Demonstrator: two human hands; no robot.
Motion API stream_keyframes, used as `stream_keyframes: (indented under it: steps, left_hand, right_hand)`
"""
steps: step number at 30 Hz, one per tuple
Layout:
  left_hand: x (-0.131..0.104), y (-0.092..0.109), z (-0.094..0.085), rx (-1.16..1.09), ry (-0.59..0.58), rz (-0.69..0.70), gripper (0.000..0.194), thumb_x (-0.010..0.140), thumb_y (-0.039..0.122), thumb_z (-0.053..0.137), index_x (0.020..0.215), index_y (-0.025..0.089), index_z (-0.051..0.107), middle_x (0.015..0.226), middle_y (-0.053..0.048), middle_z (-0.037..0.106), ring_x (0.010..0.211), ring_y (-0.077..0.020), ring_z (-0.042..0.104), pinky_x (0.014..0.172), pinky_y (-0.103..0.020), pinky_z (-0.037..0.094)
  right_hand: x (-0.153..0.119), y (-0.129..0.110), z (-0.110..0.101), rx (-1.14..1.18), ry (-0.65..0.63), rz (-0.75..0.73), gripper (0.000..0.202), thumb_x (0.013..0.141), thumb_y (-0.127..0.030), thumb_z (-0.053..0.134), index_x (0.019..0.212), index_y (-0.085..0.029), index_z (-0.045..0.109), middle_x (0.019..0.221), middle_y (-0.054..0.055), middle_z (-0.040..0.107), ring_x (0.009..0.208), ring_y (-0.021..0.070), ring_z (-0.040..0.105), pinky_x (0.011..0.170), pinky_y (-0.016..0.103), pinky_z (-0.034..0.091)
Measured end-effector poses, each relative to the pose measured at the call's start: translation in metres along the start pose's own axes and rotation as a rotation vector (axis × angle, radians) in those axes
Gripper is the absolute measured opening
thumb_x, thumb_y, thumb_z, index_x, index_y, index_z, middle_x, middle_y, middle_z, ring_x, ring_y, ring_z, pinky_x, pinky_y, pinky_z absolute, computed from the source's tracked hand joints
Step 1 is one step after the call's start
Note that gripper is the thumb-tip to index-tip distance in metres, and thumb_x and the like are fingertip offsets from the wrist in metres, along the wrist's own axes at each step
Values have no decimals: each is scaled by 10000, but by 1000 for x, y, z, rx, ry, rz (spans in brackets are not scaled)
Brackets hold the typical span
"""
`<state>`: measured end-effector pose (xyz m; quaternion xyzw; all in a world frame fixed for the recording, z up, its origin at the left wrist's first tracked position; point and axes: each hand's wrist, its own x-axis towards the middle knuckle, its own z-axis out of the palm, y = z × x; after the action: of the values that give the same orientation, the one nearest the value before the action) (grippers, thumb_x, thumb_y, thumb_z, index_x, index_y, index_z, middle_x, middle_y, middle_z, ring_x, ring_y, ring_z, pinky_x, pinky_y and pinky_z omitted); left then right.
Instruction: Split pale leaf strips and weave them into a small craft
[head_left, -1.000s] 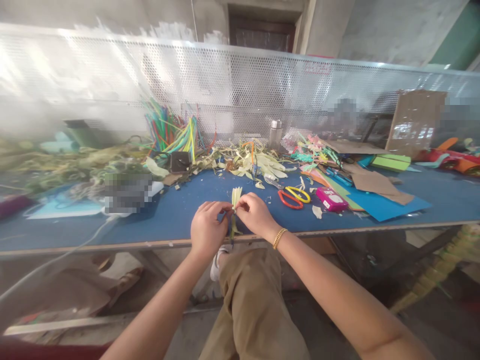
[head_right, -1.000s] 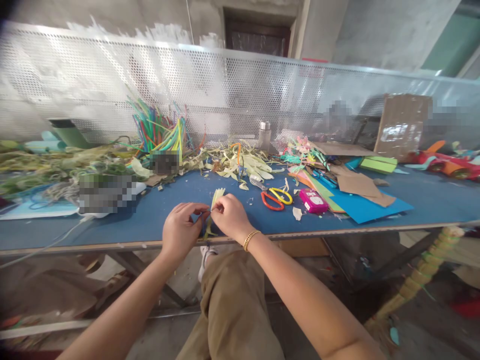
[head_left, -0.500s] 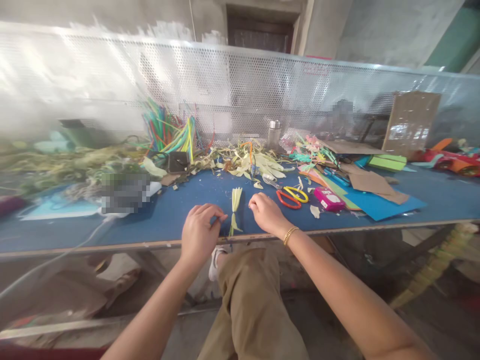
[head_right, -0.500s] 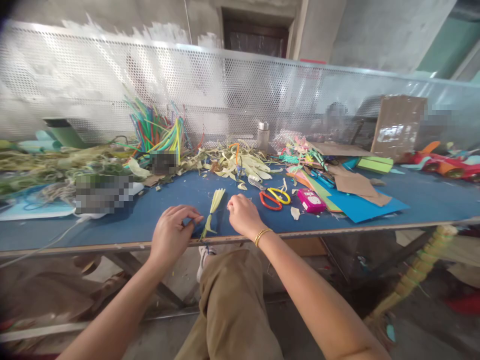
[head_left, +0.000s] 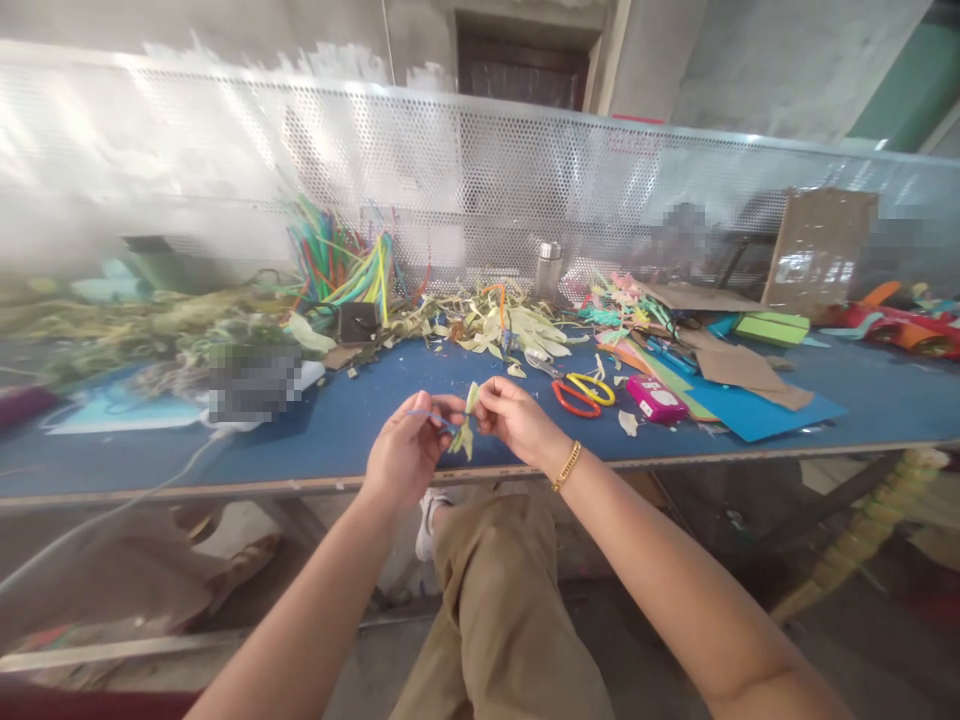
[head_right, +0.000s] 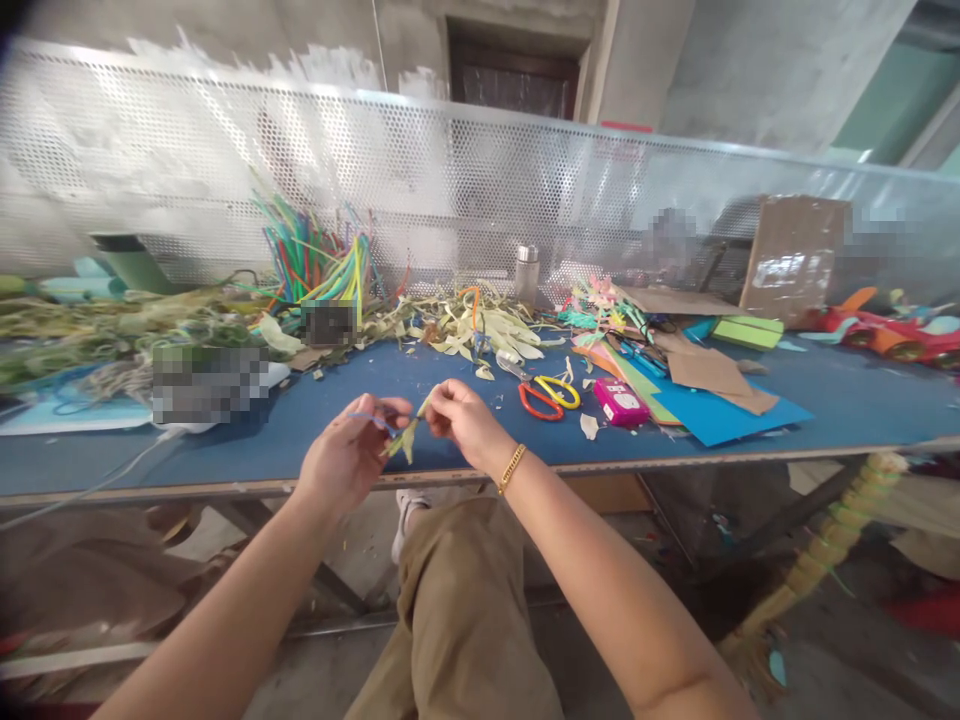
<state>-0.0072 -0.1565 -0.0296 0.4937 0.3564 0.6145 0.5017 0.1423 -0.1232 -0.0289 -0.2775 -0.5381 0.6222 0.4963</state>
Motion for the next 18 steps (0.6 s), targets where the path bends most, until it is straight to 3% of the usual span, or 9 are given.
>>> stream_keyframes:
  steps: [2,6,13,16,18]
  left_hand:
    - [-2,-3,3,5,-1,-4,368,815,466,533,595,190,426,578,3,493,499,-102,425,463,-224,348]
    - [-5,-11,0,237,44,54,402,834,468,517,555,190,437,492,25,403,434,-86,312,417,-220,263]
    - [5,-2,-8,329,-100,-8,367,818,481,534,612,180,494,576,7,499,499,-93,409,464,-208,333]
    - [14,3,-4,365,-148,23,239,720,392,673,768,175,584,598,31,502,534,-93,430,488,-200,337]
    - [19,4,-1,413,-196,51,290,658,344,726,871,175,627,599,39,507,545,-99,439,495,-201,335]
  right_hand:
    - [0,4,-1,-196,12,-89,185,811,-298,544,699,-205,429,582,-64,455,523,84,390,536,218,333]
    - [-3,9,-8,-486,-3,-234,174,828,-292,509,696,-208,434,596,-61,442,581,100,404,588,227,352]
    - [-5,-3,-15,-462,-42,-139,156,846,-317,495,747,-204,455,681,-34,560,630,109,515,651,248,422]
    - [-4,-11,-12,-555,-24,-186,146,827,-325,542,769,-193,516,737,-25,578,669,110,539,670,247,425]
    - [-2,-14,-9,-658,11,-243,153,815,-331,572,767,-186,558,746,-22,579,679,108,534,683,246,423]
